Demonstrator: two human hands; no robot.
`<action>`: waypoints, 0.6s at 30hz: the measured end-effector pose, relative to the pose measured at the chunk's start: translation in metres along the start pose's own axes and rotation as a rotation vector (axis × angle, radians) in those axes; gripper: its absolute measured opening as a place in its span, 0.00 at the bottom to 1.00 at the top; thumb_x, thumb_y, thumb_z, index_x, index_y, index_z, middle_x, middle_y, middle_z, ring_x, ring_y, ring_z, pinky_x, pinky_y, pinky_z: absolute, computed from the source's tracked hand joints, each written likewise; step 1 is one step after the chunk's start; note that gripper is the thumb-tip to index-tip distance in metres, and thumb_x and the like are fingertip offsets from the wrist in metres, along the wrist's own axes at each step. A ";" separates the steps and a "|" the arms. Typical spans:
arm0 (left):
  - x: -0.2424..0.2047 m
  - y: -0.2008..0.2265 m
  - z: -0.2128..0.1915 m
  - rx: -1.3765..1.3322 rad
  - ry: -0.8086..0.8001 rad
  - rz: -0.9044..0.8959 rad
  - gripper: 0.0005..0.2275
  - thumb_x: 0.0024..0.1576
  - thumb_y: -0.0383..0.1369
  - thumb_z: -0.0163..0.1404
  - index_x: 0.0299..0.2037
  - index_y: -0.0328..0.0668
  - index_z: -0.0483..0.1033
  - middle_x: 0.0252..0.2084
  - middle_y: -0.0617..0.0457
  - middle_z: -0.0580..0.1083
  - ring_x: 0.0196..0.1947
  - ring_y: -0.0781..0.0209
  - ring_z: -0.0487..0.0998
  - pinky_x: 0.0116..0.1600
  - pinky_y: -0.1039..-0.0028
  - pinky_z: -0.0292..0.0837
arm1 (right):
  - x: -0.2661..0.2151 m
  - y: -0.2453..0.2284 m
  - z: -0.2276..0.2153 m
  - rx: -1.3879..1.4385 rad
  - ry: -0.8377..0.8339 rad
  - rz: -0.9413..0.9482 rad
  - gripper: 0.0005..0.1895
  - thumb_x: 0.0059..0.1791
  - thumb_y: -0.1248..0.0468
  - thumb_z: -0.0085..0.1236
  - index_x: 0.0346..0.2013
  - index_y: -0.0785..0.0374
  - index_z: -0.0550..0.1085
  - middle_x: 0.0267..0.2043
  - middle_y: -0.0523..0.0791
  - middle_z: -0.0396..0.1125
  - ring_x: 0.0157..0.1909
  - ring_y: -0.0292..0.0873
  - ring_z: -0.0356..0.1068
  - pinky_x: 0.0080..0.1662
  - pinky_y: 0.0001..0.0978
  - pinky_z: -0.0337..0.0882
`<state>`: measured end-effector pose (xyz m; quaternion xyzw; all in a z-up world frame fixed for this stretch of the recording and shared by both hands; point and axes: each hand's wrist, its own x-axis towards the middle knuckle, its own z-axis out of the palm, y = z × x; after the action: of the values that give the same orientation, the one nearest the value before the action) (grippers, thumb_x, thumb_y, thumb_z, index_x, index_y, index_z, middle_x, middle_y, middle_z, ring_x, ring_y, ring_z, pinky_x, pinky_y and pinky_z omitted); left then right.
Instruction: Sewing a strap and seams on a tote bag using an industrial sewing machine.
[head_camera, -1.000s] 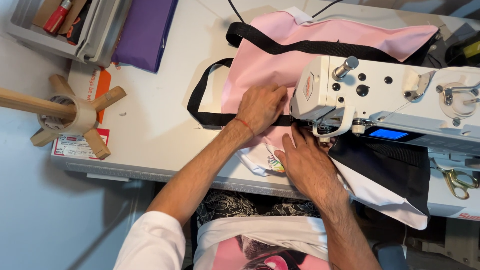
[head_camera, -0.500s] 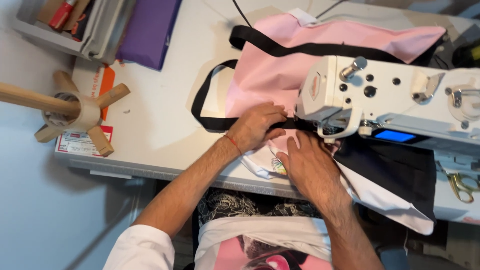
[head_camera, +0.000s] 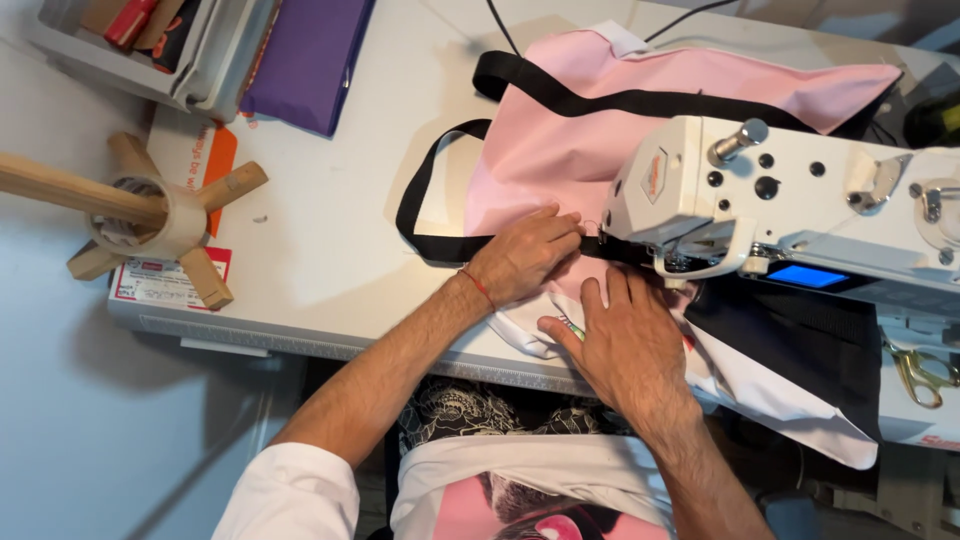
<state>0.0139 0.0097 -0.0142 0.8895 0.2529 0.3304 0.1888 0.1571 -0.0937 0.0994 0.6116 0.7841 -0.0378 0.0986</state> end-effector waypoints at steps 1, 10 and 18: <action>-0.002 0.001 0.003 -0.010 0.036 0.009 0.11 0.54 0.26 0.56 0.45 0.30 0.75 0.51 0.39 0.75 0.53 0.45 0.77 0.66 0.58 0.69 | -0.001 -0.001 0.000 0.014 -0.097 0.031 0.41 0.51 0.33 0.43 0.51 0.71 0.72 0.59 0.62 0.63 0.61 0.59 0.62 0.63 0.47 0.62; -0.005 -0.001 0.005 0.001 -0.011 -0.022 0.09 0.57 0.26 0.55 0.45 0.31 0.73 0.52 0.41 0.75 0.51 0.44 0.76 0.66 0.59 0.69 | 0.007 0.004 0.012 0.030 0.081 -0.015 0.46 0.46 0.28 0.47 0.46 0.73 0.73 0.61 0.62 0.63 0.60 0.62 0.63 0.61 0.52 0.62; 0.000 0.001 -0.009 -0.076 -0.010 0.021 0.09 0.59 0.32 0.57 0.46 0.37 0.77 0.52 0.46 0.74 0.53 0.46 0.75 0.63 0.60 0.70 | -0.004 0.003 -0.002 -0.005 0.114 -0.065 0.42 0.48 0.31 0.47 0.48 0.71 0.73 0.61 0.57 0.64 0.61 0.59 0.64 0.61 0.50 0.64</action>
<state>0.0079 0.0100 -0.0068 0.8859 0.2299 0.3372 0.2205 0.1608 -0.0959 0.1026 0.5868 0.8079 -0.0043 0.0542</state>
